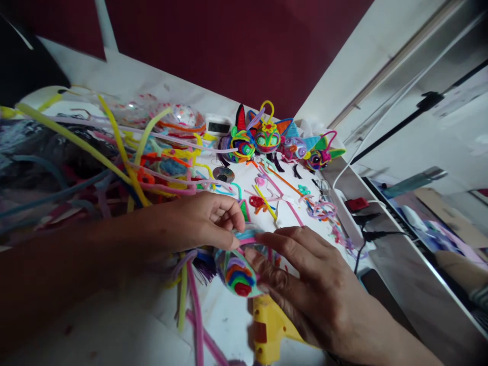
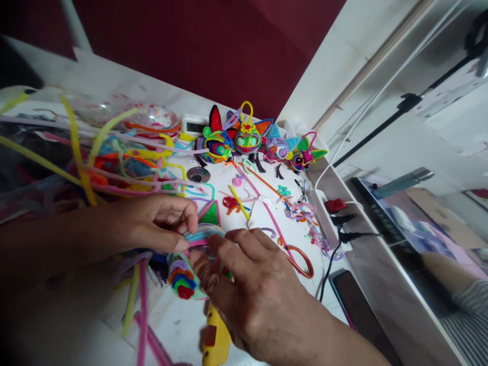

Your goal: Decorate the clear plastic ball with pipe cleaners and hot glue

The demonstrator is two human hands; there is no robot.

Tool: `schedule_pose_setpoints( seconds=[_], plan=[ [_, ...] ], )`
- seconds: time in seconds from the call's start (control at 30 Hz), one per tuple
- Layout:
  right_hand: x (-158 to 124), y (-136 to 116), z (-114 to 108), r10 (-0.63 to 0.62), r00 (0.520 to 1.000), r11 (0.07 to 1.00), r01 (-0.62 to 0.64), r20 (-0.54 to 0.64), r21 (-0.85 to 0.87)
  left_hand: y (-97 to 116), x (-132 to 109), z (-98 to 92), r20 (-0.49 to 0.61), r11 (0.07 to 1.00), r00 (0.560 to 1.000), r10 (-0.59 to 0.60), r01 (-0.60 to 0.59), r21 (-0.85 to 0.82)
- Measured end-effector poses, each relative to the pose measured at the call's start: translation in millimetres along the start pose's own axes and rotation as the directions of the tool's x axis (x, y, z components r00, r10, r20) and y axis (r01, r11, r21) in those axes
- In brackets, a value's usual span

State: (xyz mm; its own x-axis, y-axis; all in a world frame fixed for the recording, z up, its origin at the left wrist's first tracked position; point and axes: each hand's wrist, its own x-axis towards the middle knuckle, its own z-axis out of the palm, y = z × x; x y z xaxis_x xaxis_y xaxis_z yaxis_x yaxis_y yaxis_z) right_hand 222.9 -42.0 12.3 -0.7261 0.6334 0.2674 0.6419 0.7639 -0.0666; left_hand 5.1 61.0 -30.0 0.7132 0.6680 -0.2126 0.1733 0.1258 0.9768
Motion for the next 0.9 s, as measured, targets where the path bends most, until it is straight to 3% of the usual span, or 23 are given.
schedule_pose_setpoints(
  seconds=[0.6,0.77,0.9],
  plan=[
    [4,-5,-3,0.022,1.0,0.998,-0.023,-0.015,-0.066,-4,4,1.9,-0.031,0.998,0.998,0.054,-0.053,0.045],
    [4,-5,-1,0.014,0.997,0.998,-0.018,-0.078,-0.052,2,1,1.8,-0.004,0.998,1.0,-0.011,0.011,0.068],
    [5,-5,-2,0.021,0.999,0.999,-0.023,-0.033,-0.037,8,-3,1.2,0.004,0.997,0.999,-0.053,0.053,0.062]
  ],
)
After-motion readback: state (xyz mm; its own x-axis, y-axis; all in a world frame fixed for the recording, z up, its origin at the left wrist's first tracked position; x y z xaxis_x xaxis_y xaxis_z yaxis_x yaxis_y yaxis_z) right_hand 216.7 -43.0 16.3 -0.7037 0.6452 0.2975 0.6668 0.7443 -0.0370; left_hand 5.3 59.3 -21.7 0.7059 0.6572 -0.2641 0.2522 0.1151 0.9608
